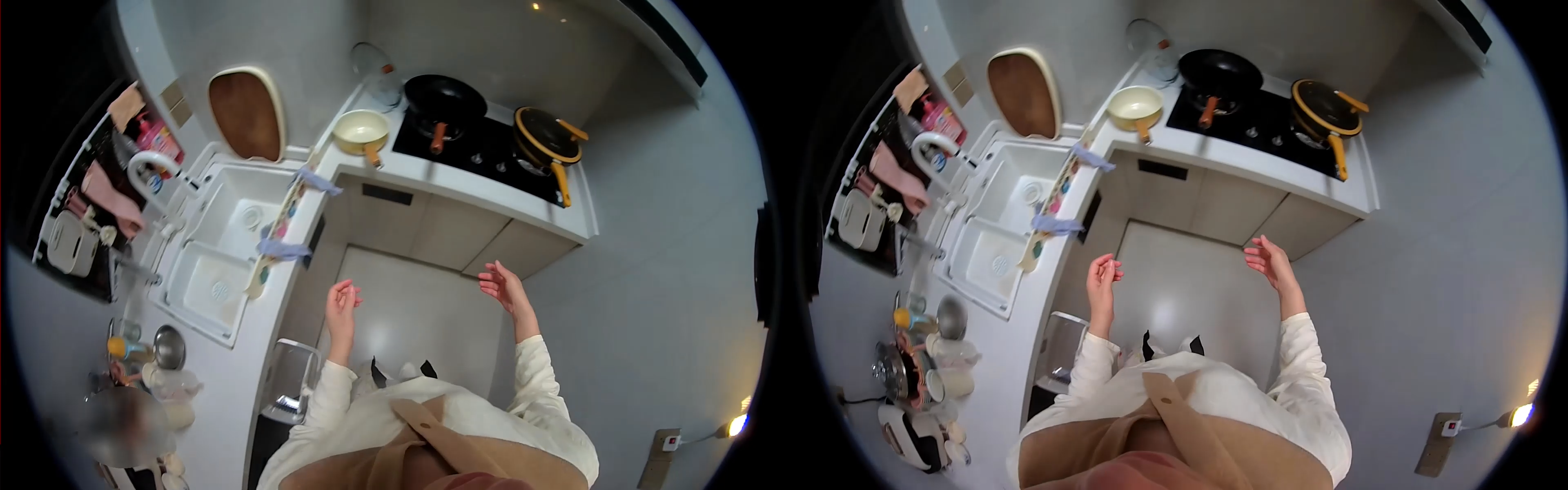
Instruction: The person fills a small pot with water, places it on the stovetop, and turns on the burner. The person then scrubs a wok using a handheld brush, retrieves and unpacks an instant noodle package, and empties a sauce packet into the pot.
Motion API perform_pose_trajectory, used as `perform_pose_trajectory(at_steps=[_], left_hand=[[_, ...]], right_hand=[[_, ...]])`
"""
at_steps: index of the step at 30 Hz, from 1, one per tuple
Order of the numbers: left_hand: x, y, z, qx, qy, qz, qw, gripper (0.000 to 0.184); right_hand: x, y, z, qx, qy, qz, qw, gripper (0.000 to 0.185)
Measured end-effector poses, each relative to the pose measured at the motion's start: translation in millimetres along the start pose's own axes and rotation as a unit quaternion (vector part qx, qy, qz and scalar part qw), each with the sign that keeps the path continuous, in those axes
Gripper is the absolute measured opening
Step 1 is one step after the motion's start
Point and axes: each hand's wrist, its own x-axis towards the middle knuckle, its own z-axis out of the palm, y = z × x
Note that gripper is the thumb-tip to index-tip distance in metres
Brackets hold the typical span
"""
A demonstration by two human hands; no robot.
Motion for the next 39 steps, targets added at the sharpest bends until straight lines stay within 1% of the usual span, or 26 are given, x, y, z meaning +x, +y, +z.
perform_pose_trajectory(at_steps=[1, 2, 4, 7, 8, 10, 12, 13, 14, 16, 17, 18, 20, 21, 22, 24, 25, 27, 31, 34, 37, 39], left_hand=[[18, -2, 17, 0.031, -0.035, -0.015, 0.999, 0.029], [38, -5, 34, 0.014, -0.061, -0.044, 0.997, 0.032], [80, -4, 66, -0.014, -0.113, -0.102, 0.988, 0.037], [150, 1, 118, -0.026, -0.151, -0.145, 0.977, 0.055], [175, -1, 137, -0.016, -0.157, -0.146, 0.977, 0.061], [225, -12, 174, 0.002, -0.169, -0.15, 0.974, 0.072], [268, -16, 204, -0.02, -0.191, -0.175, 0.966, 0.096], [287, -15, 218, -0.023, -0.195, -0.202, 0.96, 0.104], [306, -18, 228, -0.038, -0.204, -0.218, 0.954, 0.109], [339, -27, 245, -0.061, -0.227, -0.262, 0.936, 0.112], [354, -36, 252, -0.064, -0.23, -0.274, 0.932, 0.11], [362, -38, 259, -0.062, -0.235, -0.273, 0.931, 0.102], [381, -53, 268, -0.071, -0.304, -0.287, 0.906, 0.089], [383, -54, 274, -0.077, -0.306, -0.277, 0.908, 0.077], [386, -54, 278, -0.087, -0.329, -0.278, 0.898, 0.074], [387, -55, 282, -0.15, -0.322, -0.303, 0.884, 0.075], [391, -62, 281, -0.146, -0.333, -0.299, 0.882, 0.078], [399, -81, 279, -0.139, -0.354, -0.289, 0.879, 0.084], [384, -111, 274, -0.129, -0.326, -0.296, 0.888, 0.091], [380, -116, 270, -0.123, -0.318, -0.314, 0.886, 0.091], [378, -115, 271, -0.115, -0.309, -0.29, 0.899, 0.089], [376, -111, 273, -0.099, -0.282, -0.294, 0.908, 0.083]], right_hand=[[6, -20, -5, 0.022, -0.006, -0.006, 1.0, 0.043], [17, -35, -9, 0.044, -0.014, -0.011, 0.999, 0.043], [46, -58, -14, 0.092, -0.063, -0.013, 0.994, 0.047], [101, -93, 5, 0.145, -0.12, -0.012, 0.982, 0.053], [120, -104, 17, 0.16, -0.134, -0.008, 0.978, 0.055], [167, -129, 41, 0.148, -0.142, -0.002, 0.979, 0.06], [208, -155, 72, 0.117, -0.136, 0.006, 0.984, 0.065], [235, -165, 85, 0.113, -0.123, 0.012, 0.986, 0.063], [263, -170, 93, 0.107, -0.109, 0.024, 0.988, 0.061], [320, -181, 102, 0.095, -0.154, 0.067, 0.981, 0.066], [345, -184, 105, 0.114, -0.137, 0.098, 0.979, 0.057], [361, -188, 112, 0.13, -0.091, 0.106, 0.982, 0.052], [380, -189, 122, 0.173, -0.071, 0.112, 0.976, 0.053], [392, -190, 121, 0.167, -0.074, 0.123, 0.975, 0.047], [401, -186, 120, 0.17, -0.075, 0.129, 0.974, 0.038], [405, -178, 122, 0.14, -0.037, 0.115, 0.983, 0.034], [402, -180, 127, 0.132, -0.017, 0.089, 0.987, 0.031], [403, -171, 124, 0.108, -0.014, 0.068, 0.992, 0.028], [395, -153, 119, 0.091, -0.002, 0.029, 0.995, 0.02], [391, -148, 121, 0.084, 0.013, 0.021, 0.996, 0.019], [390, -146, 122, 0.082, 0.006, 0.014, 0.996, 0.019], [390, -150, 122, 0.085, 0.0, 0.015, 0.996, 0.019]])
